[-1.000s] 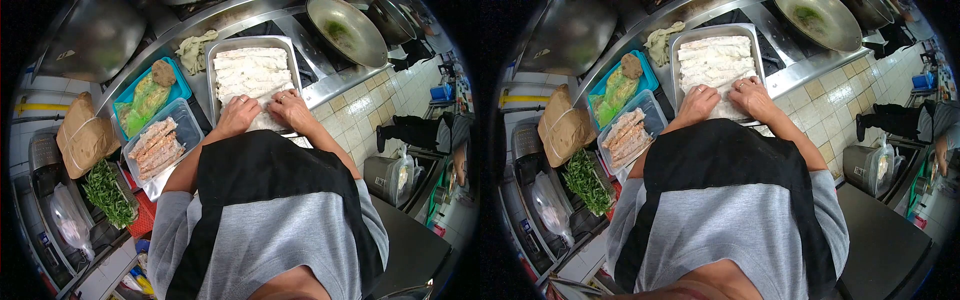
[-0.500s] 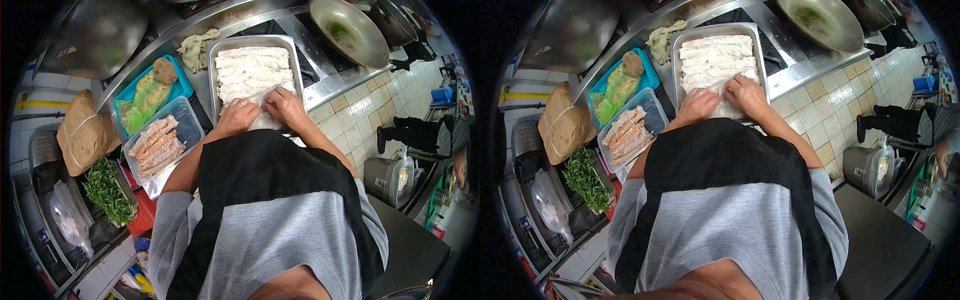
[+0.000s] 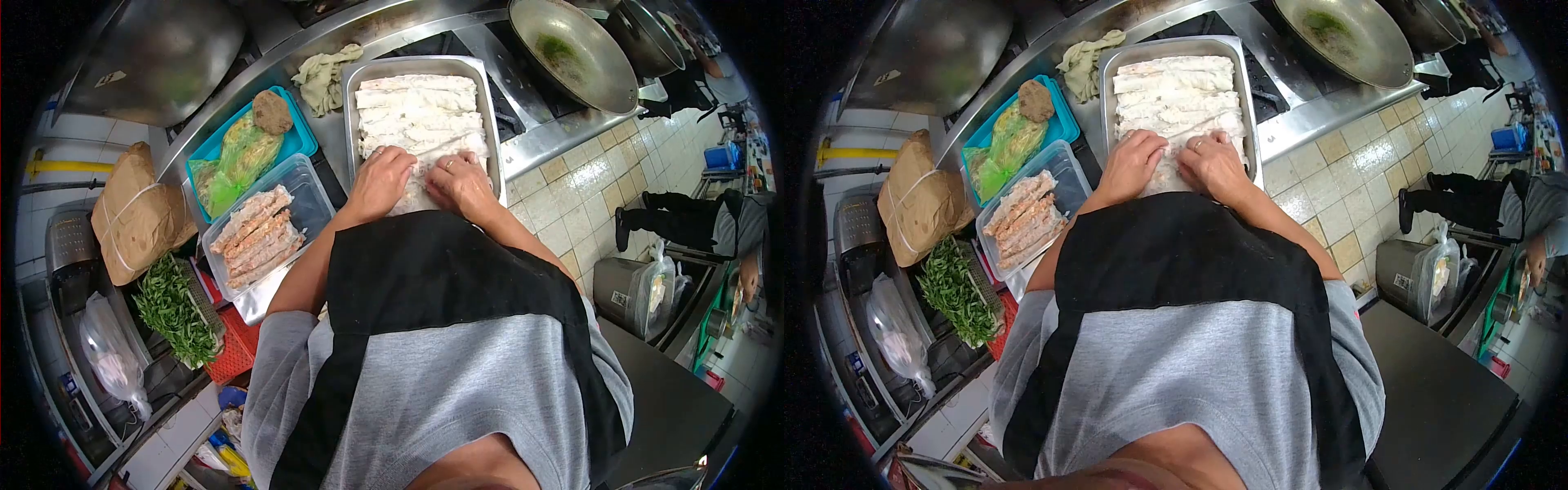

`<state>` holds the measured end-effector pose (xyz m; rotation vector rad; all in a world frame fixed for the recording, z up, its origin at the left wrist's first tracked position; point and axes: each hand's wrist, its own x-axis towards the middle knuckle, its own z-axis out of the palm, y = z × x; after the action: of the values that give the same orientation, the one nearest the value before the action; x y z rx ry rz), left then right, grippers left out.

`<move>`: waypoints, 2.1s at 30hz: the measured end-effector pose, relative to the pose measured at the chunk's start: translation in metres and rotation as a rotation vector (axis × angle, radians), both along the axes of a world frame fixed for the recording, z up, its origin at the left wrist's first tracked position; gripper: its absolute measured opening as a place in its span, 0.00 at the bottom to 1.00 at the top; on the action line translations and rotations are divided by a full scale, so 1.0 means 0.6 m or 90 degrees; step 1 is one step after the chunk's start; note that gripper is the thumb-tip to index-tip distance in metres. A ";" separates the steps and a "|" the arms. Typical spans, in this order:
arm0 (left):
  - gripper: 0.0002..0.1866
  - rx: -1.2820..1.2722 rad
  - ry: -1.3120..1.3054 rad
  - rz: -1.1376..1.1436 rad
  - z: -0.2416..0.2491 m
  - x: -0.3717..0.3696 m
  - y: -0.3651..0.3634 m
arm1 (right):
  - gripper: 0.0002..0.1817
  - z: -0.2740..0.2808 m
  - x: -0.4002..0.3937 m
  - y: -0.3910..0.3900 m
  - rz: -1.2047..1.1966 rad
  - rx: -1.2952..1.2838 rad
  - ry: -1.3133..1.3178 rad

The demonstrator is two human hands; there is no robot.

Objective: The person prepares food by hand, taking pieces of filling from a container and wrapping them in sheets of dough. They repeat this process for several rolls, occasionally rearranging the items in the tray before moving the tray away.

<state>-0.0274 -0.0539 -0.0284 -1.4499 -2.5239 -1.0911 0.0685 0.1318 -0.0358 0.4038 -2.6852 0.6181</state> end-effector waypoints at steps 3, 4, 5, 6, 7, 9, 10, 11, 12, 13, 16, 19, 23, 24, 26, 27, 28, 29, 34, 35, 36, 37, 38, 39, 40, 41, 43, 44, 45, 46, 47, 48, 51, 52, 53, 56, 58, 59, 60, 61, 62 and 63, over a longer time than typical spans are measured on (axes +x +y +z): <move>0.08 -0.026 -0.009 0.005 0.000 -0.008 -0.003 | 0.04 0.015 0.026 0.012 0.051 0.024 -0.052; 0.09 -0.039 -0.024 0.008 0.001 -0.010 -0.003 | 0.04 0.018 0.035 0.018 0.063 0.036 -0.072; 0.09 -0.051 -0.039 0.010 0.002 -0.010 -0.002 | 0.04 0.020 0.044 0.025 0.060 0.026 -0.093; 0.09 -0.043 -0.030 0.002 0.006 -0.009 0.002 | 0.04 0.022 0.052 0.031 0.058 0.016 -0.114; 0.10 -0.034 -0.021 -0.005 0.012 -0.005 0.007 | 0.05 0.024 0.057 0.034 0.057 0.006 -0.136; 0.11 -0.035 0.000 -0.013 0.015 0.000 0.019 | 0.06 0.034 0.058 0.038 -0.012 0.000 -0.187; 0.12 -0.044 0.013 -0.015 0.014 0.000 0.028 | 0.08 0.039 0.059 0.039 -0.047 -0.002 -0.212; 0.12 -0.053 0.026 -0.016 0.014 -0.003 0.034 | 0.08 0.039 0.057 0.040 -0.065 0.009 -0.177; 0.12 -0.062 0.018 -0.017 0.014 -0.009 0.038 | 0.09 0.040 0.051 0.041 -0.083 0.020 -0.141; 0.12 -0.071 0.011 -0.017 0.012 -0.014 0.041 | 0.10 0.040 0.044 0.044 -0.101 0.032 -0.105; 0.11 -0.080 0.000 -0.032 0.001 -0.038 0.040 | 0.10 0.026 0.012 0.053 -0.109 0.036 0.025; 0.10 -0.071 0.007 -0.021 0.001 -0.056 0.039 | 0.10 0.014 -0.013 0.059 -0.107 0.068 0.040; 0.12 -0.068 0.052 0.064 0.010 -0.060 0.038 | 0.07 0.012 -0.035 0.073 -0.030 0.151 0.101; 0.12 -0.065 0.069 0.086 0.013 -0.059 0.040 | 0.06 0.016 -0.039 0.075 -0.012 0.177 0.124; 0.14 -0.023 0.081 0.034 0.006 -0.050 0.036 | 0.06 0.024 -0.040 0.076 0.007 0.170 0.158; 0.16 -0.003 0.087 0.007 0.011 -0.040 0.033 | 0.06 0.030 -0.039 0.075 0.016 0.166 0.174; 0.16 -0.015 0.087 -0.024 0.017 -0.031 0.031 | 0.06 0.034 -0.037 0.075 0.013 0.158 0.163; 0.17 -0.026 0.087 -0.054 0.025 -0.021 0.027 | 0.06 0.037 -0.036 0.074 0.009 0.150 0.153; 0.16 -0.101 0.166 -0.025 0.025 -0.007 0.025 | 0.07 0.053 -0.032 0.063 -0.004 0.135 0.107; 0.15 -0.112 0.173 -0.035 0.019 -0.009 0.025 | 0.07 0.046 -0.029 0.065 -0.008 0.140 0.076; 0.14 -0.122 0.181 -0.045 0.013 -0.013 0.024 | 0.08 0.041 -0.027 0.067 -0.013 0.145 0.046; 0.12 -0.132 0.188 -0.056 0.007 -0.016 0.023 | 0.07 0.038 -0.022 0.069 0.009 0.148 0.041; 0.11 -0.119 0.195 -0.069 0.001 -0.017 0.022 | 0.07 0.036 -0.015 0.071 0.031 0.151 0.035; 0.10 -0.106 0.202 -0.083 -0.001 -0.017 0.019 | 0.07 0.035 -0.008 0.073 0.053 0.153 0.028; 0.10 -0.093 0.208 -0.098 -0.003 -0.017 0.016 | 0.07 0.034 -0.003 0.076 0.053 0.169 0.019; 0.08 -0.095 0.219 -0.100 -0.005 -0.016 0.013 | 0.06 0.033 0.002 0.079 0.053 0.185 0.008; 0.06 -0.098 0.243 -0.105 0.001 -0.013 0.007 | 0.06 0.032 0.010 0.085 0.050 0.193 -0.007; 0.07 -0.113 0.247 -0.104 0.001 -0.015 0.003 | 0.06 0.032 0.012 0.087 0.049 0.185 -0.010; 0.08 -0.128 0.252 -0.103 0.002 -0.018 -0.002 | 0.06 0.032 0.013 0.088 0.049 0.176 -0.012; 0.08 -0.143 0.257 -0.101 0.003 -0.021 -0.008 | 0.06 0.032 0.015 0.090 0.049 0.176 0.001; 0.08 -0.154 0.252 -0.098 0.004 -0.023 -0.014 | 0.06 0.033 0.017 0.093 0.050 0.177 0.014; 0.08 -0.164 0.246 -0.094 0.006 -0.023 -0.020 | 0.06 0.036 0.019 0.093 0.052 0.178 0.026; 0.07 -0.165 0.240 -0.094 0.010 -0.021 -0.039 | 0.06 0.048 0.032 0.090 0.047 0.182 0.049; 0.07 -0.162 0.240 -0.097 0.011 -0.019 -0.044 | 0.07 0.044 0.034 0.092 0.045 0.180 0.042; 0.07 -0.148 0.232 -0.109 0.014 -0.016 -0.046 | 0.08 0.039 0.034 0.095 0.042 0.178 0.035; 0.08 -0.127 0.213 -0.129 0.019 -0.013 -0.049 | 0.12 0.037 0.032 0.083 0.026 0.158 0.036; 0.09 -0.139 0.199 -0.123 0.016 -0.012 -0.048 | 0.14 0.038 0.025 0.064 0.018 0.150 0.031; 0.09 -0.140 0.198 -0.119 0.016 -0.012 -0.047 | 0.15 0.039 0.020 0.053 0.016 0.151 0.022; 0.10 -0.141 0.196 -0.115 0.017 -0.011 -0.045 | 0.16 0.040 0.015 0.042 0.015 0.153 0.012; 0.10 -0.142 0.194 -0.110 0.019 -0.010 -0.044 | 0.16 0.035 0.006 0.033 0.004 0.145 0.012; 0.10 -0.163 0.193 -0.102 0.018 -0.010 -0.044 | 0.15 0.025 -0.001 0.035 0.008 0.167 0.019; 0.11 -0.183 0.193 -0.093 0.018 -0.010 -0.043 | 0.14 0.021 -0.009 0.034 0.013 0.189 0.027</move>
<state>-0.0335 -0.0797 -0.0176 -1.7363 -2.4602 -0.4821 0.0633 0.1521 -0.0235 0.5164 -2.7389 0.2109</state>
